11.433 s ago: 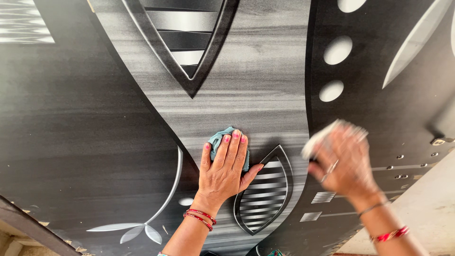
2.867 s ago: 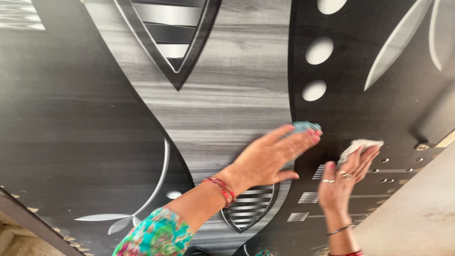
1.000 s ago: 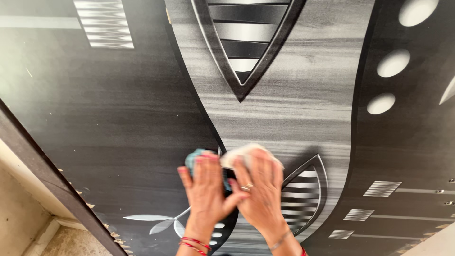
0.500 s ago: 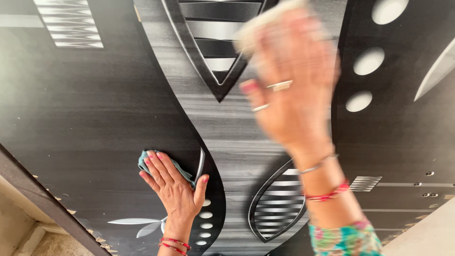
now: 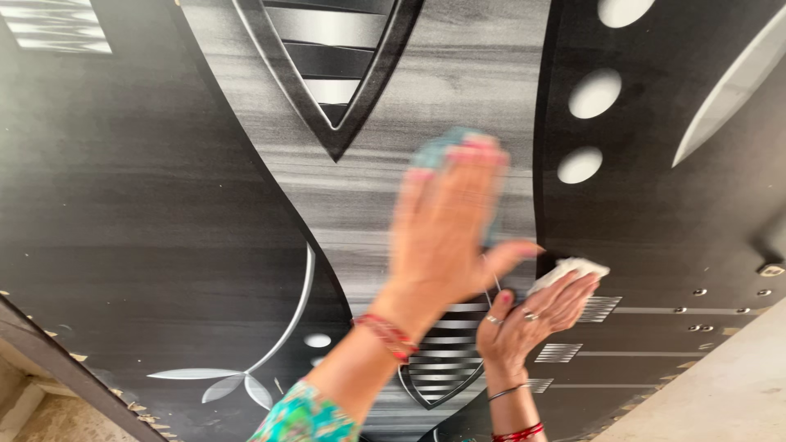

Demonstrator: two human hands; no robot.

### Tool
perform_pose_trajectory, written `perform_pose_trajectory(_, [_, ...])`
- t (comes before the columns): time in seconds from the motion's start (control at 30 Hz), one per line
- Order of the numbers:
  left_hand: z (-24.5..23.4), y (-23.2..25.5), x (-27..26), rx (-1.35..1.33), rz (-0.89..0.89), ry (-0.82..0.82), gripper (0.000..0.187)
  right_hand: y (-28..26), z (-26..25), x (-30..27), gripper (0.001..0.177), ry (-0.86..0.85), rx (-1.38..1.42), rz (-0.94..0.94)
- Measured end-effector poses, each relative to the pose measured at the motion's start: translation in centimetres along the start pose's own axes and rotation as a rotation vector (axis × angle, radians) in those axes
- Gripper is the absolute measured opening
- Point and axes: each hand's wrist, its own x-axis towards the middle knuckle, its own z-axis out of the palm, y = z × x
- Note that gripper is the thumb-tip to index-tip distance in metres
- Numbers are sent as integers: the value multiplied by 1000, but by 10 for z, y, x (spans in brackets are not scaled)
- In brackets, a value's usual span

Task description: The person wipes a dark gray surface with a light blue cloth in the left hand and a white cloth in the right hand. The person moves both hands in circular and back-and-forth motions across the surface, covering multiple areas.

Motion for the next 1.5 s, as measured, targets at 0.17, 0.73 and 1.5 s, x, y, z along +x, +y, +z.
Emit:
perform_pose_trajectory(0.17, [0,48,26,66,313,-27,94,10,1,-4,82,-40,-22,-40])
perform_pose_trajectory(0.73, [-87,-129,-15,161,-456,167,116,-32,-17,101,80,36,-48,-82])
perform_pose_trajectory(1.5, [-98,-127,18,186,-191,-52,119,-32,-20,96,75,36,-45,-118])
